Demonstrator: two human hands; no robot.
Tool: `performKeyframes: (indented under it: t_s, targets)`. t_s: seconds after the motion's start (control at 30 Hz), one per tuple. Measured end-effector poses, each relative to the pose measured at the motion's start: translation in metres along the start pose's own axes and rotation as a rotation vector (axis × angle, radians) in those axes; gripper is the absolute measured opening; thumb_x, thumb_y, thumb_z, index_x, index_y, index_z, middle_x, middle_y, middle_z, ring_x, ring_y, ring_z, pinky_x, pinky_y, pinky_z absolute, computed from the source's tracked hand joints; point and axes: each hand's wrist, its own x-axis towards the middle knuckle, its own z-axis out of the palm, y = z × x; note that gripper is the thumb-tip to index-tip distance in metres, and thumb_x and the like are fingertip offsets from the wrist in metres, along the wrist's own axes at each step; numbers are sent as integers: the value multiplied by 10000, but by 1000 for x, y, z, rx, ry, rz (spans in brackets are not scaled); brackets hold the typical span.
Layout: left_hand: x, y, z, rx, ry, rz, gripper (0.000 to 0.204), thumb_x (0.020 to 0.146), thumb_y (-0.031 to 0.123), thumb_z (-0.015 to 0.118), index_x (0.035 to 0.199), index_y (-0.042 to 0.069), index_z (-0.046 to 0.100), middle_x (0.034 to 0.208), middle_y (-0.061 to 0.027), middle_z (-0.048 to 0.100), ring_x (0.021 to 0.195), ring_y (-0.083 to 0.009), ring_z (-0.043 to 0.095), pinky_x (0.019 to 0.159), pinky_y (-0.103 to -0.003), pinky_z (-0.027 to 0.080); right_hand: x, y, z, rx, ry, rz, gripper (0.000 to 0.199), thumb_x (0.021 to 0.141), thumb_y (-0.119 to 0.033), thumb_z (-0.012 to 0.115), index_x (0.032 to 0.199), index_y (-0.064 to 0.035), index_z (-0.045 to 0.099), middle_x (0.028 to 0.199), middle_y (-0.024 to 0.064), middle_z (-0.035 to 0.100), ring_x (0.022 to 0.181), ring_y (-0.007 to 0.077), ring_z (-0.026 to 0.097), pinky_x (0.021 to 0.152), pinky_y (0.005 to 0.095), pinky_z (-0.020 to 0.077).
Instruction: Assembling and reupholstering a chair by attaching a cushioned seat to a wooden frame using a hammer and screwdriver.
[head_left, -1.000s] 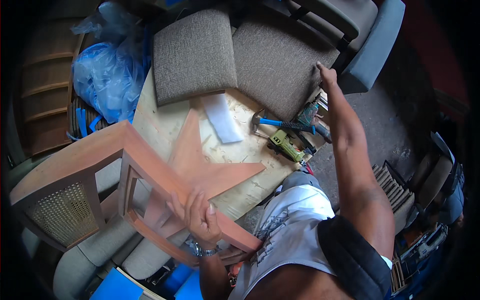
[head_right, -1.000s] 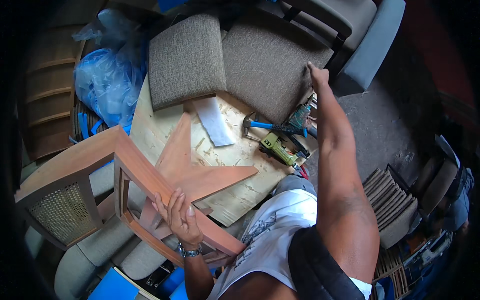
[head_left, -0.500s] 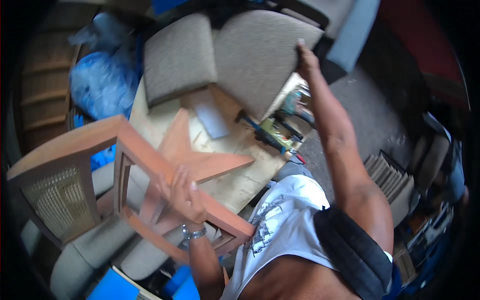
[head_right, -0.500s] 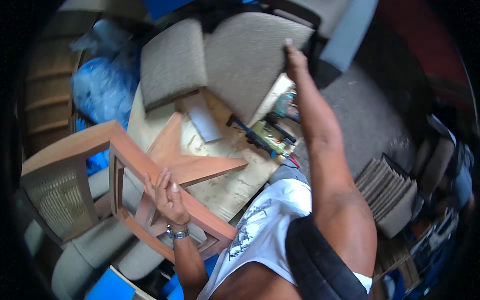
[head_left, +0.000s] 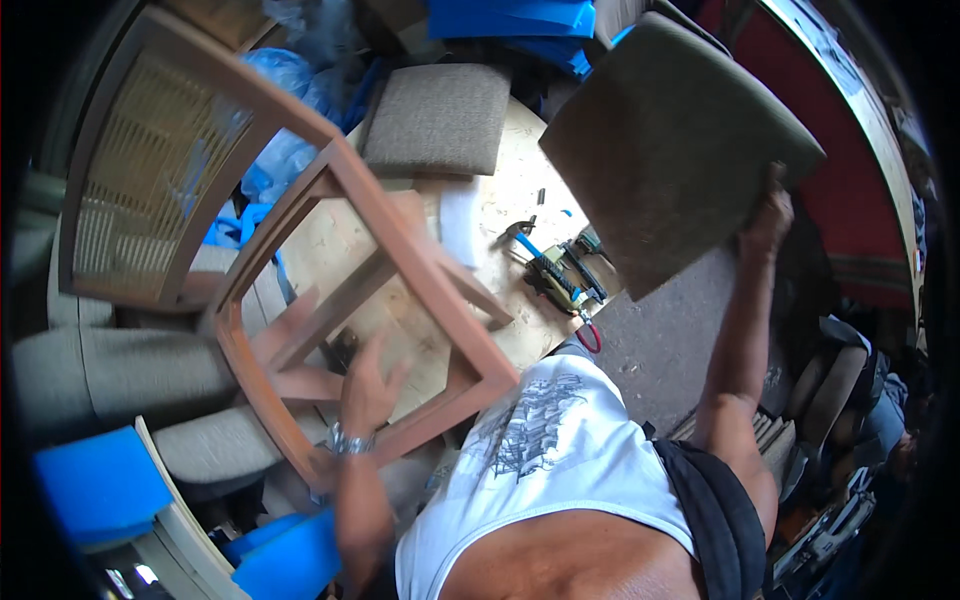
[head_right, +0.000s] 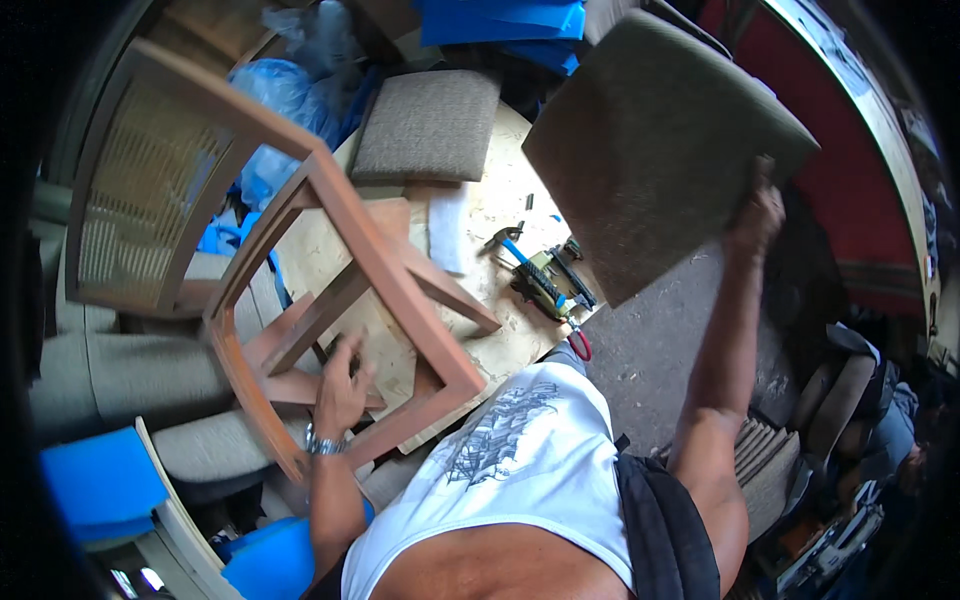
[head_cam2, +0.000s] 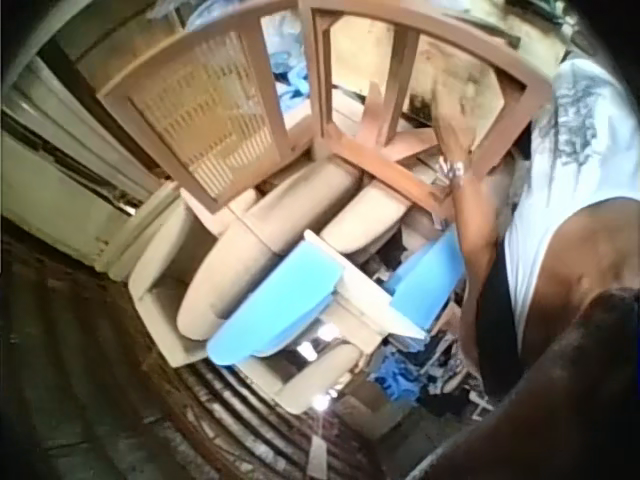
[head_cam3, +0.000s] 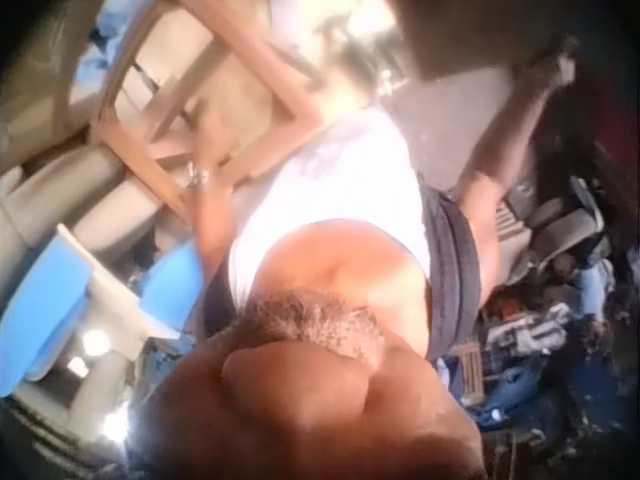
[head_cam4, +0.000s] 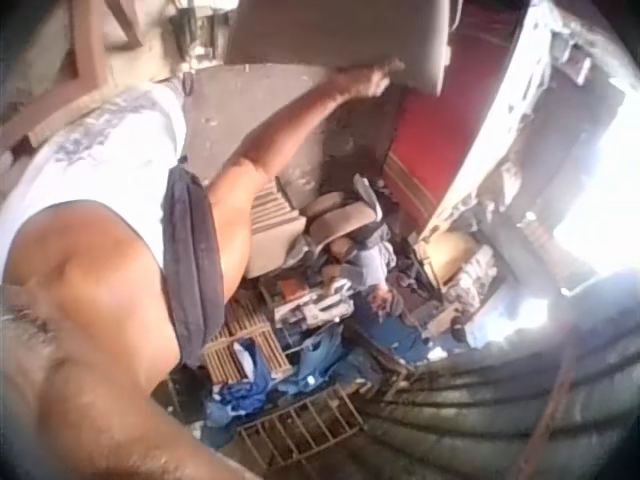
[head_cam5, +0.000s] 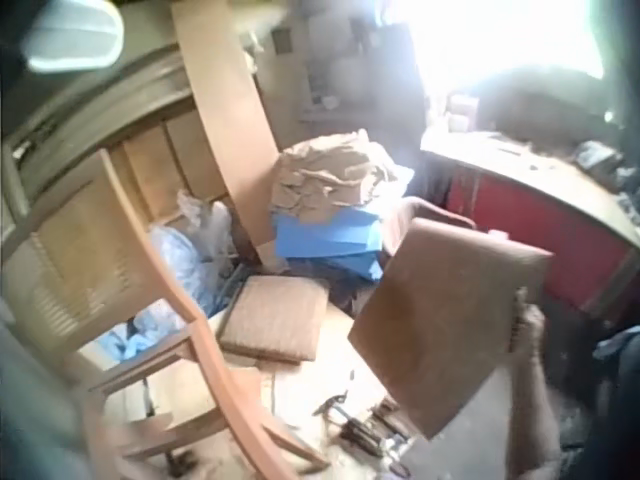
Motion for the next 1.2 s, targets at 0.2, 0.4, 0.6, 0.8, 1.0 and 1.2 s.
performKeyframes:
  t_s: [0.2, 0.4, 0.6, 0.8, 1.0, 1.2]
  targets:
    - [-128, -33, -19, 98, -240, -220, 645, 870, 620, 597, 1109, 21, 620, 1004, -255, 677, 962, -428, 651, 832, -488, 496, -130, -87, -10, 222, -140, -62, 533, 997, -401, 547, 1349, -2, 512, 1258, 130, 625, 1127, 260, 607, 967, 422, 505]
    - [-144, -16, -17, 90, -202, -186, 591, 935, 582, 526, 1143, 31, 573, 929, -253, 685, 918, -431, 658, 776, -504, 511, -265, -96, 30, 484, -379, 94, 544, 1021, -401, 476, 1377, 10, 467, 1311, 200, 588, 1181, 349, 592, 974, 504, 508]
    - [-211, -92, -12, -1690, 215, 35, 497, 1022, 414, 458, 1338, 31, 482, 1253, -172, 591, 1120, -307, 594, 935, -398, 494, -391, -44, 101, 516, -539, 372, 509, 1031, -378, 467, 1368, 3, 474, 1313, 197, 587, 1152, 332, 611, 990, 523, 493]
    - [-257, -110, -83, -818, 746, -97, 579, 954, 371, 619, 1346, -33, 483, 1213, -177, 619, 1053, -236, 598, 921, -354, 469, -517, -27, 153, 360, -549, 572, 466, 1022, -345, 507, 1359, -25, 466, 1279, 154, 600, 1171, 268, 596, 983, 428, 509]
    - [-273, -143, -129, -611, 779, -255, 411, 935, 314, 632, 1094, -64, 641, 1025, -149, 685, 920, -238, 601, 859, -367, 453, -572, -11, 129, 347, -560, 862, 386, 989, -235, 580, 1328, -90, 465, 1196, 43, 614, 1088, 161, 614, 860, 297, 539]
    - [-233, -152, -110, -433, 842, -167, 395, 937, 310, 639, 795, -49, 559, 710, -88, 552, 698, -189, 462, 656, -388, 392, -549, -16, 126, 374, -600, 852, 333, 1014, -235, 541, 1228, 18, 503, 987, 94, 685, 782, 196, 708, 669, 281, 607]
